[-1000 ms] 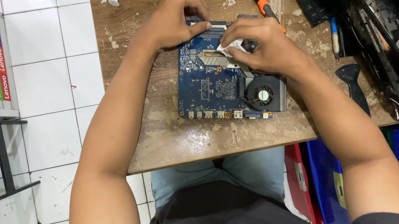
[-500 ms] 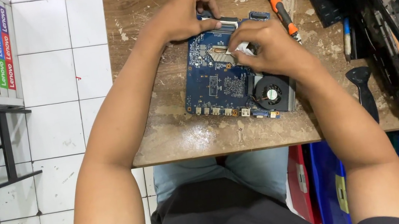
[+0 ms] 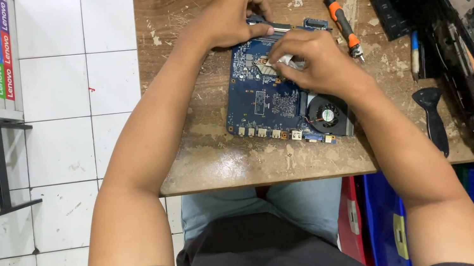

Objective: The person cleans a blue motherboard on a wooden table using a white cloth and a red-handled brush. They wipe various components and connectors on the board, then use the brush to sweep away debris from the surface.

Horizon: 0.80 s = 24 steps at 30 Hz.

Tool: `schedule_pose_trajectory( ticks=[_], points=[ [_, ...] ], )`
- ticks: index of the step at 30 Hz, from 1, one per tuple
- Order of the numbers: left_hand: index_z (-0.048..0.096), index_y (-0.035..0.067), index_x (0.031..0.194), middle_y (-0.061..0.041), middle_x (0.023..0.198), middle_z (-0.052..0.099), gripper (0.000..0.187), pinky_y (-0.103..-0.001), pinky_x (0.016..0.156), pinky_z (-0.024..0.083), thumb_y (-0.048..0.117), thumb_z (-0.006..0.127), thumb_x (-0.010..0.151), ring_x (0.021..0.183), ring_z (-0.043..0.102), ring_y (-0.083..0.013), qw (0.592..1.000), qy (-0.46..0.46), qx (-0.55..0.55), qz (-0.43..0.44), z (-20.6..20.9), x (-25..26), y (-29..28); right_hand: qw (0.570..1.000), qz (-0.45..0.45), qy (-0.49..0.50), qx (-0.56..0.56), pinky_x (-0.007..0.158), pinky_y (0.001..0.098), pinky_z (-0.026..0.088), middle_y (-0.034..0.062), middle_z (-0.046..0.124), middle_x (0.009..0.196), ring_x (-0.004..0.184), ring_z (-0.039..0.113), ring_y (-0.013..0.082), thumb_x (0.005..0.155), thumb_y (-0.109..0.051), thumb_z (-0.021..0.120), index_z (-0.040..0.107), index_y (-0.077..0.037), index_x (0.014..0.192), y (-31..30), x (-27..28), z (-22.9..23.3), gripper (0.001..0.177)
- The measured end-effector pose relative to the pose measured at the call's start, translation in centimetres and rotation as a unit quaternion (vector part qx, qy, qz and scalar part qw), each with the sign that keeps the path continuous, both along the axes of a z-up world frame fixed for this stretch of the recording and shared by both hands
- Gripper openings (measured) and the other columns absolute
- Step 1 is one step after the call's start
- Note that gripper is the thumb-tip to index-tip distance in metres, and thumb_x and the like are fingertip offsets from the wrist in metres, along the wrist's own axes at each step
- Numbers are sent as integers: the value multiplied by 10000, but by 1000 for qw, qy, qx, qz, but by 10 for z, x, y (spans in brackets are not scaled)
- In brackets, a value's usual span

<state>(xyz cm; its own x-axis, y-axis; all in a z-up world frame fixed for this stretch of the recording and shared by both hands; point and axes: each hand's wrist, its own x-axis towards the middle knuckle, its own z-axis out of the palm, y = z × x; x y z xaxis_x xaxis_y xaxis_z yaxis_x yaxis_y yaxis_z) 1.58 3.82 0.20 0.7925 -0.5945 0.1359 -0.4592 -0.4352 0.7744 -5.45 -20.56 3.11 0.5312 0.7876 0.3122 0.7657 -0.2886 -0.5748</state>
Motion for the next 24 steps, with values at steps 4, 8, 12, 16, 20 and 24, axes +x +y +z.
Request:
schedule_pose_trajectory(
  ticks=[4,8,12,16,20,24],
  points=[
    [779,108,1012,-86,1089,693,181,-395,922,606,170,934,942,1005,697,-243,1000,6,1,2,2,1,-2,1000,3,-5,13,1051,375,665,189,814,1057,996,789,286,978,110,796,792,29,1045,9,-2,0,105],
    [791,176,1010,-30,1091,723,200,-458,993,473,278,944,931,1054,663,-235,999,7,34,21,6,-3,-2,999,9,4,-33,965,384,650,148,813,1027,950,782,257,979,67,776,788,7,1015,9,-4,10,72],
    [790,188,1014,-27,1107,735,207,-511,1051,414,327,925,942,1106,640,-255,998,15,58,29,5,-1,-3,1000,17,-18,-8,987,349,692,186,827,1031,947,802,273,1000,96,774,807,25,1060,10,-3,-4,99],
    [785,181,1027,-40,1131,730,216,-521,1074,408,329,920,948,1123,640,-264,998,19,59,25,4,0,-3,999,24,16,-27,952,373,668,166,809,1015,943,789,268,991,72,774,785,22,1014,7,-3,9,56],
    [791,219,1006,-3,1109,726,199,-527,1101,341,342,932,939,1100,649,-241,998,6,57,24,2,1,-4,999,33,3,6,996,372,678,193,817,1055,980,797,289,971,116,787,794,34,1045,10,-2,-1,110],
    [791,212,1018,-3,1119,749,213,-519,1078,348,351,930,937,1100,658,-243,998,4,58,27,1,2,-4,998,47,31,-9,965,350,687,186,819,1063,972,809,269,977,97,772,795,21,1054,9,-5,8,111]
  ],
)
